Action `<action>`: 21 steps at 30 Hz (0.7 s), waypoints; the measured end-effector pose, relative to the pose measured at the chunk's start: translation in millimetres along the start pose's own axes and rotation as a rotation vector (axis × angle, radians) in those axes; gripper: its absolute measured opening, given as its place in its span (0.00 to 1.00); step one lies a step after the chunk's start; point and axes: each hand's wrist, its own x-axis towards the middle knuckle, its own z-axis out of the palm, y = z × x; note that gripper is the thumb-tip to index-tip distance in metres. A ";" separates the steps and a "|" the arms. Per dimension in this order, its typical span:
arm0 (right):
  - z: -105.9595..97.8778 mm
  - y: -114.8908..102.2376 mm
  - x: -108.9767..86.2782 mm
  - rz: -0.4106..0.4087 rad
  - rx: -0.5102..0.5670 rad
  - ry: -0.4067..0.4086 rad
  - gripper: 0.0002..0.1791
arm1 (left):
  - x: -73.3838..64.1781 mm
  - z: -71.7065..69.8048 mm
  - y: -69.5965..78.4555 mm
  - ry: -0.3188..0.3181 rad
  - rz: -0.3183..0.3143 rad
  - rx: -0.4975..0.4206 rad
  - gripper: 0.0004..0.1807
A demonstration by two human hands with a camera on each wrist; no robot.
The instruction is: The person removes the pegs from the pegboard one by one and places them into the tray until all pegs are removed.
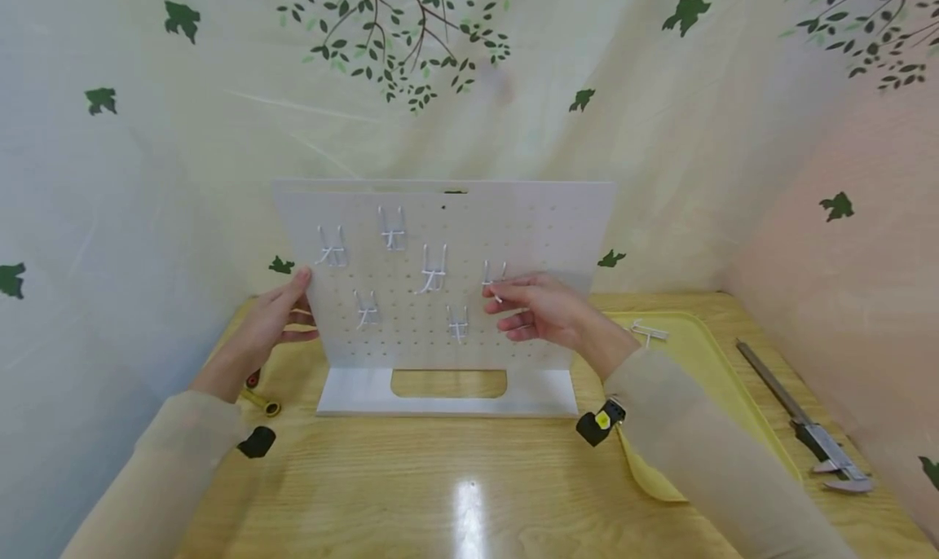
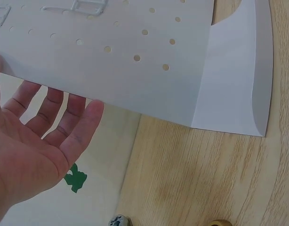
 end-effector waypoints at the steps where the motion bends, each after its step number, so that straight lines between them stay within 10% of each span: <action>1: -0.4 0.8 0.1 0.000 0.012 0.000 0.21 | 0.0 0.1 -0.1 -0.001 0.002 0.001 0.48; 21: -4.5 8.0 1.8 -0.030 0.127 -0.045 0.20 | -1.0 1.5 -1.4 0.009 0.003 0.003 0.47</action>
